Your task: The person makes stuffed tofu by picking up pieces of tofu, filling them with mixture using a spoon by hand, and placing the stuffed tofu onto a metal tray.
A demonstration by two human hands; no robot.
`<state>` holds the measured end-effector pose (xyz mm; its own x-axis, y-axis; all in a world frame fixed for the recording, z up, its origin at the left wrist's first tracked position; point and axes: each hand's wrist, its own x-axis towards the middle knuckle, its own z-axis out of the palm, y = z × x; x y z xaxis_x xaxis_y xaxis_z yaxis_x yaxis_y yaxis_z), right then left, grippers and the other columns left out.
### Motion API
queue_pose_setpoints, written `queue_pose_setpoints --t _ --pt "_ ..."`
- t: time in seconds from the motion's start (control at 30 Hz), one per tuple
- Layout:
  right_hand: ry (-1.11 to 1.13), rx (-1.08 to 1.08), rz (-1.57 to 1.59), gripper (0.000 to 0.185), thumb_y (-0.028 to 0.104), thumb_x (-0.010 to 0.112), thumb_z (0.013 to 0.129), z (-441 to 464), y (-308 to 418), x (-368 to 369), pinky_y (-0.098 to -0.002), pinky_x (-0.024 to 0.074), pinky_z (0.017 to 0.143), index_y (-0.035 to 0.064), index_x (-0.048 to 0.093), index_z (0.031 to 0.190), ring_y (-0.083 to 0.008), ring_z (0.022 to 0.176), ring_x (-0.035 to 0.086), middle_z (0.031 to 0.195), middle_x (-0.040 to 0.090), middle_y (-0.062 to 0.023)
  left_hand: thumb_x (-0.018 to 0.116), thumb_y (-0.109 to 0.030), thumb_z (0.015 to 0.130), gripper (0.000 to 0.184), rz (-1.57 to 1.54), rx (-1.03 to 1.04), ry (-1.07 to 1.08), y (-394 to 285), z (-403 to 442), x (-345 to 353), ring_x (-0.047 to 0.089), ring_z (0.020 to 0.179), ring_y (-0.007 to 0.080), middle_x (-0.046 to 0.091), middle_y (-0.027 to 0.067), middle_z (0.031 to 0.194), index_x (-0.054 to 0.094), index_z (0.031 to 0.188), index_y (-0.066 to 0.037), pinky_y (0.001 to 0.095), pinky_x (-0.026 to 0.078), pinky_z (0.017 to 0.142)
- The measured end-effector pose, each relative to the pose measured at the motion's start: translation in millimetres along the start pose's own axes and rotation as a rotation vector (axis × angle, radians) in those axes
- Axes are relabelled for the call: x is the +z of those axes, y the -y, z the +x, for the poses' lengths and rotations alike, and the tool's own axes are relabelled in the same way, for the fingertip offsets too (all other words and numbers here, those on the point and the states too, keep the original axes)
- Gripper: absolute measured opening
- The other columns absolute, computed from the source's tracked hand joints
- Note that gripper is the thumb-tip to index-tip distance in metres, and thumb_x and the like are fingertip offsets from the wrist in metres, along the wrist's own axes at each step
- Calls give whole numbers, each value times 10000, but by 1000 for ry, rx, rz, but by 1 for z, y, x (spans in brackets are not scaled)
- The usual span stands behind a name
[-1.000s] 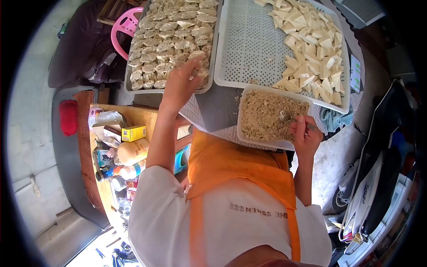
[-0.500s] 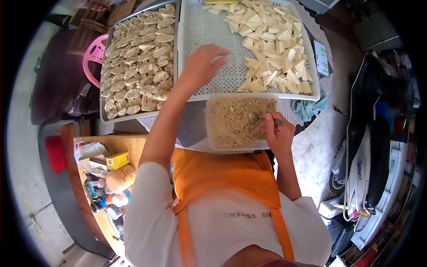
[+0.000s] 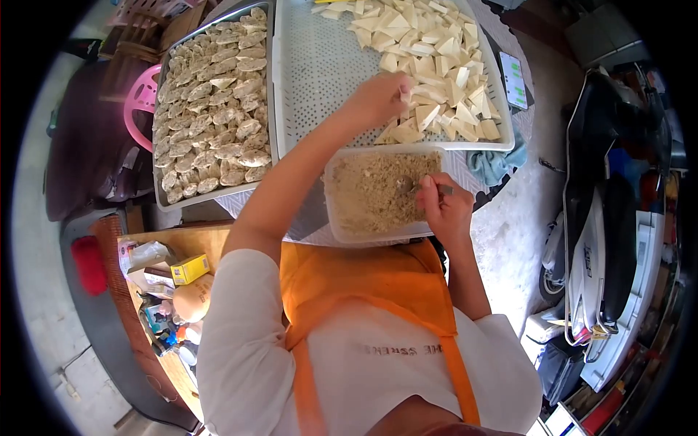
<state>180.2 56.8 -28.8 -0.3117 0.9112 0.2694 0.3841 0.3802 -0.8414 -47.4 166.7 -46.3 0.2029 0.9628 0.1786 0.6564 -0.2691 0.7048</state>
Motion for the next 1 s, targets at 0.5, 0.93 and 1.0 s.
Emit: queue_pose_setpoints --t 0.5,0.93,1.0 --pt "14 50 -17 157 104 573 908 -1 -1 1 -239 455 467 -7 629 813 -102 483 594 572 612 -60 597 -183 911 469 -910 -119 -652 -16 47 -68 631 1000 218 619 110 1136 437 1338 -73 297 518 867" --pt "-29 63 4 183 131 533 941 0 2 2 -259 469 460 16 600 814 -142 488 622 575 617 -63 634 -158 850 144 -418 5 -725 -36 -36 -26 614 652 116 645 59 736 645 904 -26 246 480 564" --pt "-27 53 -38 188 138 532 942 2 4 0 -263 472 464 17 601 815 -145 495 627 578 621 -63 622 -177 860 157 -240 6 -658 -23 -28 -36 621 670 133 653 65 759 645 911 -30 263 485 584"
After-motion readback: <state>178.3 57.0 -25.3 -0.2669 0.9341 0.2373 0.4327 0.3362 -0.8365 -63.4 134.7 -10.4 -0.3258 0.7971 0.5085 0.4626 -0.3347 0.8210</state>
